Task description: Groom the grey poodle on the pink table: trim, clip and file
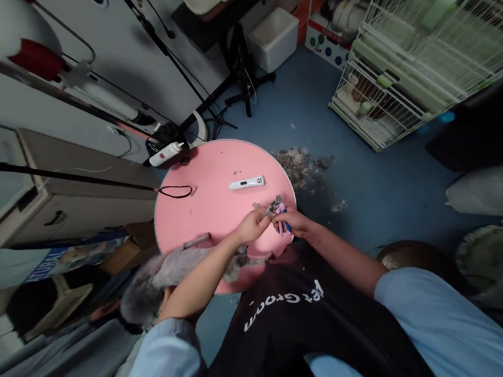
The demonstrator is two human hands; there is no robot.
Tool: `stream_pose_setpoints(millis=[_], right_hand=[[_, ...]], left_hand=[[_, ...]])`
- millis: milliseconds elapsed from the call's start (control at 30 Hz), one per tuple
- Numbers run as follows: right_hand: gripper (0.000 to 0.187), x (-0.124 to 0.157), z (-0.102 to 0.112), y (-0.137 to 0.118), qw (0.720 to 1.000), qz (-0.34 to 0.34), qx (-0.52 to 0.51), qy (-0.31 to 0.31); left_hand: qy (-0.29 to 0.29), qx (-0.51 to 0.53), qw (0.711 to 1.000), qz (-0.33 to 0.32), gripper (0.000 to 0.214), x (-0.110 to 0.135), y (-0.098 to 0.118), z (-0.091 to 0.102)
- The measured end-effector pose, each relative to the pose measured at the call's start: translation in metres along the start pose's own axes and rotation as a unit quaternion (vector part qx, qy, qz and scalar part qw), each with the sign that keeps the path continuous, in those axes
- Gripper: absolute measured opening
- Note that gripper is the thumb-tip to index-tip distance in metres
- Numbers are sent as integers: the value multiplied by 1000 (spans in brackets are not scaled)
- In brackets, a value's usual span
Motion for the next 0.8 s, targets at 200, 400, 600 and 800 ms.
stream_pose_setpoints(millis=[200, 400, 600, 800], right_hand=[[29, 3, 8, 19, 977, 83, 153, 120], [21, 15, 9, 18, 908, 193, 337, 155], [15, 34, 38, 21, 873, 183, 406, 198], [23, 45, 40, 16, 854, 209, 440, 184]], left_hand=[[116, -12, 991, 65, 24, 34, -21, 31], [131, 21, 991, 19, 29, 11, -18, 12], [103, -23, 994, 13, 19, -17, -6, -14], [118, -76, 990, 33, 11, -13, -6, -8]])
Point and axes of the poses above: each hand's wrist, its own x-axis away from the middle knuckle, its own z-axis out of the back of the hand, y = z × x, the point moved 6 cm from there along -x, towards the middle knuckle, and after that the axes turned 10 degrees about x, right-handed, at the moved point
